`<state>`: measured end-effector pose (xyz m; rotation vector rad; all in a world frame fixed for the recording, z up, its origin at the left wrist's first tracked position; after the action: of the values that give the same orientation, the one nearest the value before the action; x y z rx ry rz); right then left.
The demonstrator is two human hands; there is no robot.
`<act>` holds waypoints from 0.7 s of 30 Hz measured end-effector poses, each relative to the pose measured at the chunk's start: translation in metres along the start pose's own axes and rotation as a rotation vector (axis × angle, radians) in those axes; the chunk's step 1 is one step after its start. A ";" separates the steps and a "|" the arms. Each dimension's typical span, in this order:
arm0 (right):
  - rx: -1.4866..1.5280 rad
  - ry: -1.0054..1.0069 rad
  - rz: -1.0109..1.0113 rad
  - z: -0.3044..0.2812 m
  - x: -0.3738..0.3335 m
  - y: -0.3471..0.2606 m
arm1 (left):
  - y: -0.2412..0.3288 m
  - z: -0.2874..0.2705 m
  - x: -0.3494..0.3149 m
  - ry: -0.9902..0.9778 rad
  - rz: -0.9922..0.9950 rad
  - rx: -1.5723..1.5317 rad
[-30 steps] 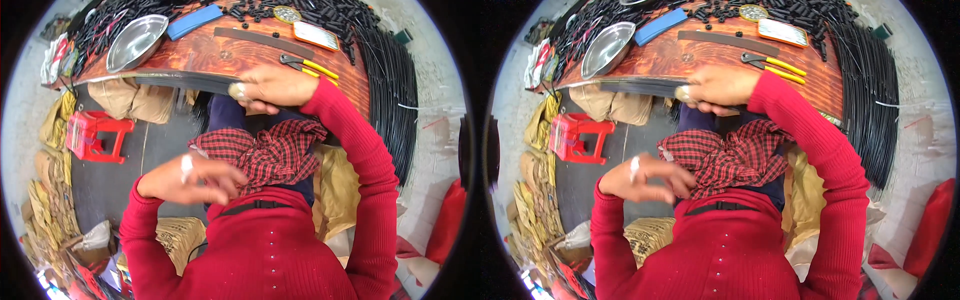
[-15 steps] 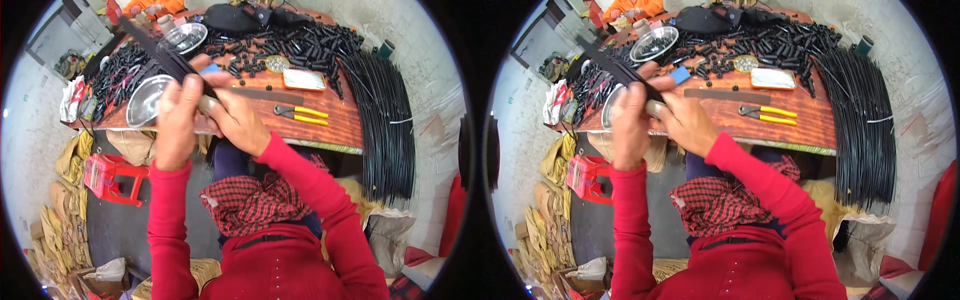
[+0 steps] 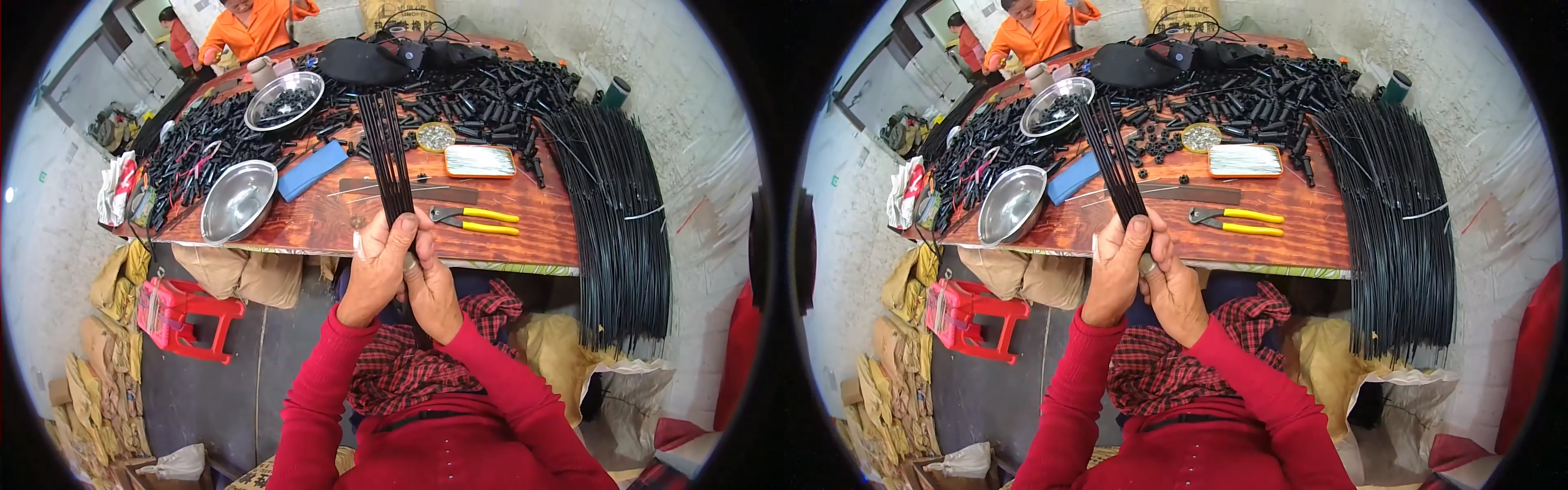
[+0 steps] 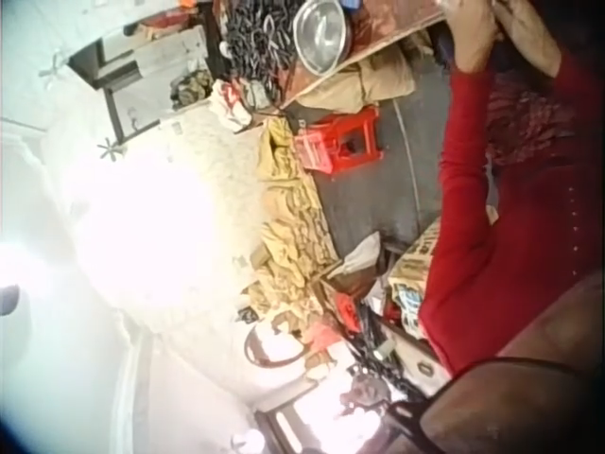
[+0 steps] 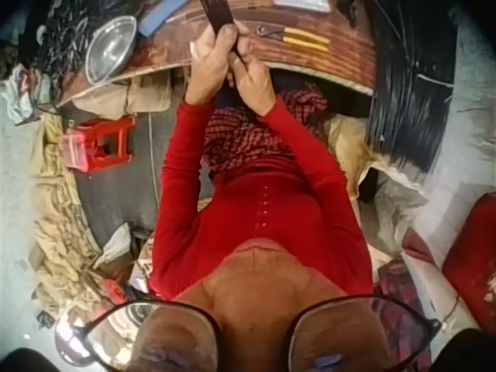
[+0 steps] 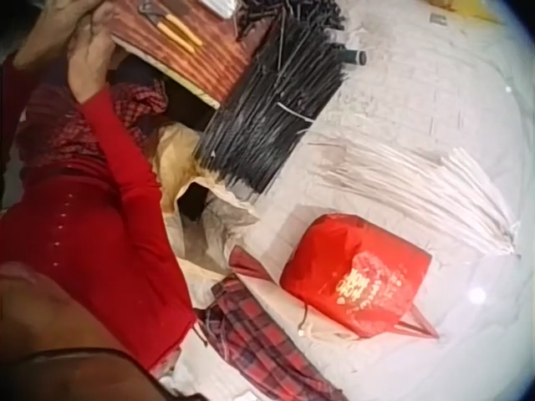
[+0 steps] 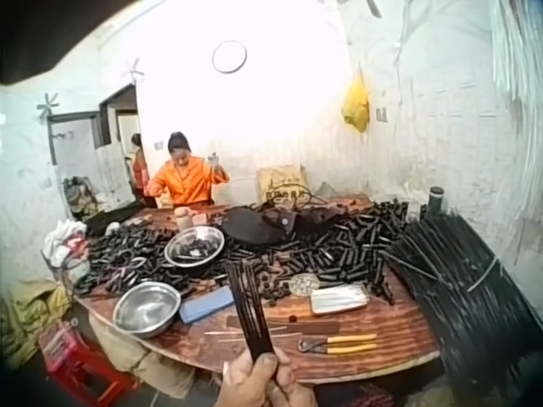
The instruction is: Bundling long black fibers or hair, trimming them, and organizing them into containers at a workstation.
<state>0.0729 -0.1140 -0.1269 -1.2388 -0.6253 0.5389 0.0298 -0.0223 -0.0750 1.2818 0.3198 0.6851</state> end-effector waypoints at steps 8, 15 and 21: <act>-0.009 0.066 0.032 -0.019 0.001 0.072 | -0.080 -0.015 0.007 0.016 0.015 0.016; -0.004 0.017 0.074 -0.032 0.005 0.068 | -0.045 0.007 0.026 -0.106 -0.101 -0.044; 0.177 -0.192 0.130 -0.043 0.011 0.060 | -0.036 0.006 0.032 -0.100 -0.176 0.072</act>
<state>0.1086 -0.1219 -0.1923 -1.0724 -0.6464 0.8118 0.0677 -0.0115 -0.1026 1.3338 0.3730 0.4619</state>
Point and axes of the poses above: each hand's wrist, its own x-axis towards the middle knuckle, its own z-axis out of the palm, y = z × x, the point moved 3 cm from there along x, towards the middle knuckle, and after that the axes turned 6 degrees about y, right-handed, at the moved point
